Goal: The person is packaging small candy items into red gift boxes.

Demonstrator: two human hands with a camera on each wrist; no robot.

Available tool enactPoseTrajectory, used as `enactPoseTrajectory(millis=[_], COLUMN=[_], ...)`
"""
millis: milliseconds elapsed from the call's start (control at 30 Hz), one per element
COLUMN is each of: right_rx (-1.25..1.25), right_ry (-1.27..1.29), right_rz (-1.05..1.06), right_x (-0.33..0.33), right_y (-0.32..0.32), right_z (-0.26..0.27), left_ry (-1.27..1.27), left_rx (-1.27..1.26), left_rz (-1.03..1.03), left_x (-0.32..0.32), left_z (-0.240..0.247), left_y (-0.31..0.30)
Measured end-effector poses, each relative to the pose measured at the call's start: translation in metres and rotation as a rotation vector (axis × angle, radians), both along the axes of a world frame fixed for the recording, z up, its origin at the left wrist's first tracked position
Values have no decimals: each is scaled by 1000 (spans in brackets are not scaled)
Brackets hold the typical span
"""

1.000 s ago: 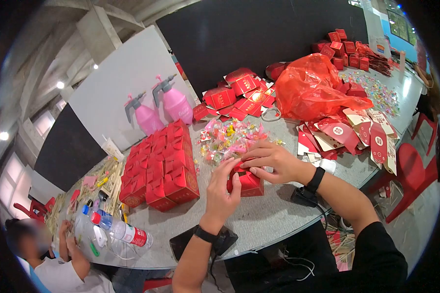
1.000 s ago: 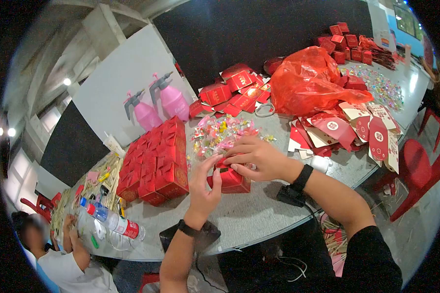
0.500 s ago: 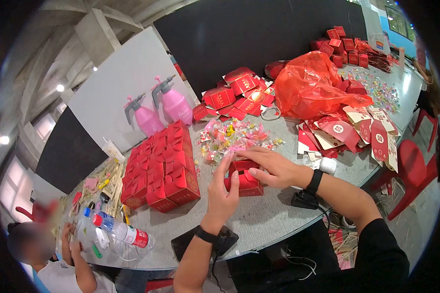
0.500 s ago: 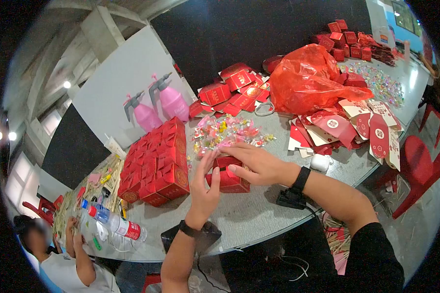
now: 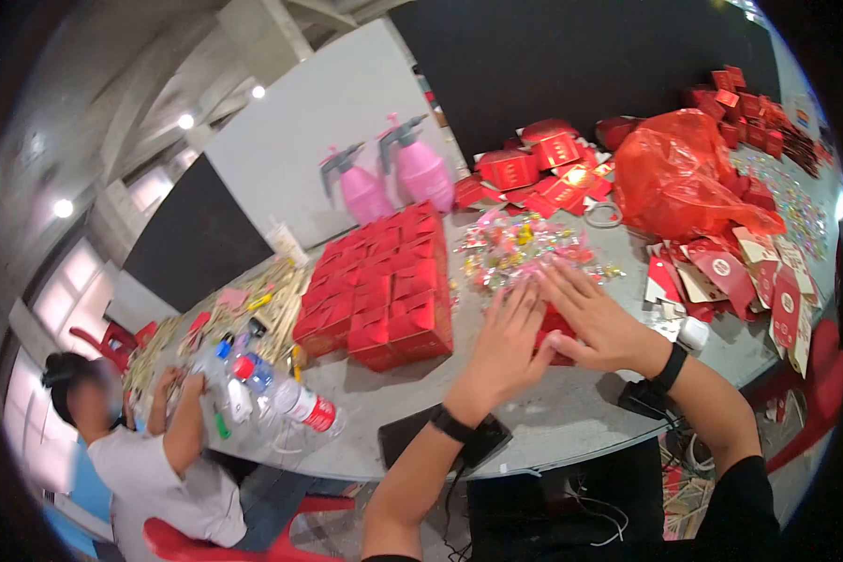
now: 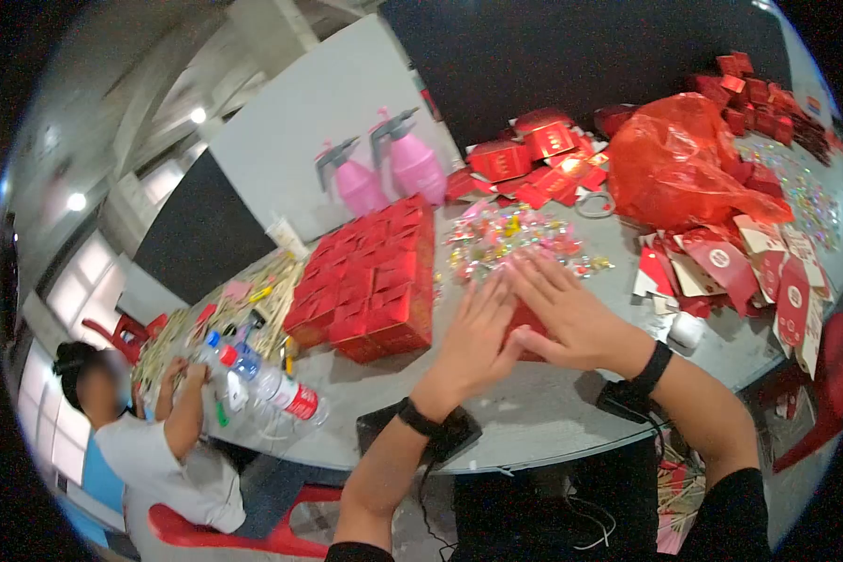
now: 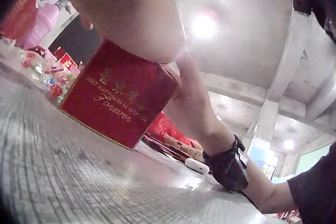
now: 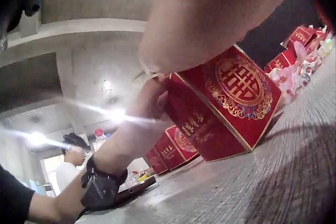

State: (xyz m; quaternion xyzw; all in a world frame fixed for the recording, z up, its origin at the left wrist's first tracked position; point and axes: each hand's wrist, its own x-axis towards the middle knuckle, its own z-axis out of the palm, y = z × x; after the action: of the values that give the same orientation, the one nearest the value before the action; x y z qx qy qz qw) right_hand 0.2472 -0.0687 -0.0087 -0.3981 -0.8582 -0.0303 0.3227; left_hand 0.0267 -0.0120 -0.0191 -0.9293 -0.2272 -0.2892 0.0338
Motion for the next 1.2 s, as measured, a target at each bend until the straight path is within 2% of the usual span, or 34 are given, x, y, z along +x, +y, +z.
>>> enactPoseTrajectory(millis=[100,167,233,400,433,500,533,667,767,800,867,900,933,967,1000,1033,1100,1167,1200], right_rx=[-69,-111,-102,-49,-54,-49,-152,-94,-19,12,-18,-32,-48,-17,22,6,28,5,-36], right_ry=[-103,185,234,572,571,808,950,991,839,861,888,861,891,835,766,787,782,784,766], right_rz=[-57,58,50,4,9,11,-4,-36,-118,-130,-111,-104,-100,-134,-171,-164,-177,-200,-212], right_x=[3,8,11,18,19,22,19,28,33,32,23,28,23,27,31,25,29,29,27], right_y=[0,9,14,25,30,41,33,45,39,44,34,36,35,39,43,39,36,31,29], right_z=[2,-15,-22,-26,-31,-42,-36,-45,-37,-38,-34,-28,-35,-40,-39,-41,-34,-26,-26], left_ry=[69,77,78,310,308,578,609,626,683,648,654,625,731,724,660,684,800,956,926], left_rx=[46,-18,-46,-135,-139,-234,-228,-226,-134,-126,-65,-8,10,24,148,139,1,-71,-35], left_rz=[14,-33,-57,-122,-117,-45,-125,-175,23,-25,142,100,305,380,304,311,650,817,820], left_x=[-2,-1,0,14,21,37,41,37,11,6,-38,-45,-80,-98,-109,-123,-148,-183,-185], left_z=[7,16,27,63,78,107,112,144,191,196,239,239,262,270,266,268,273,256,254], left_y=[-2,-2,-2,18,15,10,14,24,10,10,12,17,32,34,40,37,43,56,53])
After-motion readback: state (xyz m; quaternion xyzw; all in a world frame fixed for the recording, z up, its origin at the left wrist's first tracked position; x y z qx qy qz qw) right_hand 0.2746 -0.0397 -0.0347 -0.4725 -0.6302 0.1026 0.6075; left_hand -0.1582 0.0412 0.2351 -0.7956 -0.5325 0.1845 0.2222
